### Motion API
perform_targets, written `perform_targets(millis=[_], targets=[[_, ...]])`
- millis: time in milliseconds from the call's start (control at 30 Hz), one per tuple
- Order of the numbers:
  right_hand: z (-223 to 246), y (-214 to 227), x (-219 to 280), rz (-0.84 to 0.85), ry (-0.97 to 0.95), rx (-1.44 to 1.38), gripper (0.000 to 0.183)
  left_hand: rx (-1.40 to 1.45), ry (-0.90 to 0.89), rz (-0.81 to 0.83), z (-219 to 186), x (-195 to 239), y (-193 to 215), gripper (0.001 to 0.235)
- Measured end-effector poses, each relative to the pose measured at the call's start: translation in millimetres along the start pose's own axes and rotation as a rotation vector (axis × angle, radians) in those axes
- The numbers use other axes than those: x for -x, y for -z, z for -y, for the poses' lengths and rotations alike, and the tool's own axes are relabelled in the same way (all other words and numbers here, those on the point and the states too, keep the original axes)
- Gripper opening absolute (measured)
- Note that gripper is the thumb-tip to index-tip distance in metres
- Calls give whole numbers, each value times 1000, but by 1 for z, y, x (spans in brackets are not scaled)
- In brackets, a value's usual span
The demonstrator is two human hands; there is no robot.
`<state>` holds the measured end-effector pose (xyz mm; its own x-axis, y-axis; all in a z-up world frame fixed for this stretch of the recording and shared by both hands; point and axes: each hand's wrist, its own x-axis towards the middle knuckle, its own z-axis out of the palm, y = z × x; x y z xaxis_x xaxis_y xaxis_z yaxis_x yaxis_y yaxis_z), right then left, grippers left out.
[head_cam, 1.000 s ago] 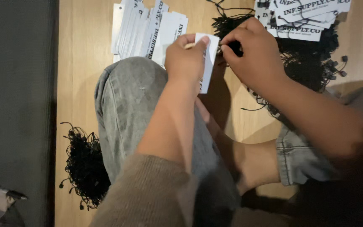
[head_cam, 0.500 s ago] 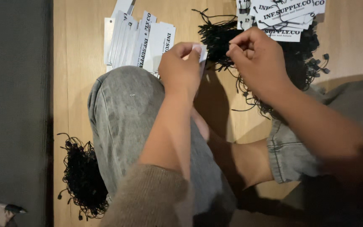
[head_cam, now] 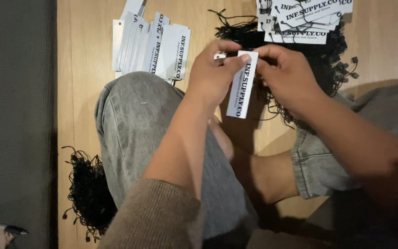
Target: The person sits on the floor and repeatedly picks up white rectangular tags and black strings. They thread the string through the hole in each tag and place the assembled unit into a growing pile on the floor.
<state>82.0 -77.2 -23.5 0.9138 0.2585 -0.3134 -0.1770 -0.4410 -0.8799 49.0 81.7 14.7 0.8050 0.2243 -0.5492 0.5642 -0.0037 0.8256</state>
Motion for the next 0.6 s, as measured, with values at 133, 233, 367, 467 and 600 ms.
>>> perform_targets(millis=[133,233,367,467,600], targets=[[11,0,4,-8,-40,-25,15,-204,-388,-45,13,-10,-2,9],[11,2,3,-33,-67,-63,16,-180,-322,-57,7,-5,-5,14],[16,3,13,-37,-55,-42,20,-257,-393,-119,17,-13,-5,9],[21,-2,16,-113,-120,-96,28,-215,-401,-115,17,-14,-8,12],[29,-10,28,24,-184,-42,23,-96,-269,-76,12,-12,-10,17]])
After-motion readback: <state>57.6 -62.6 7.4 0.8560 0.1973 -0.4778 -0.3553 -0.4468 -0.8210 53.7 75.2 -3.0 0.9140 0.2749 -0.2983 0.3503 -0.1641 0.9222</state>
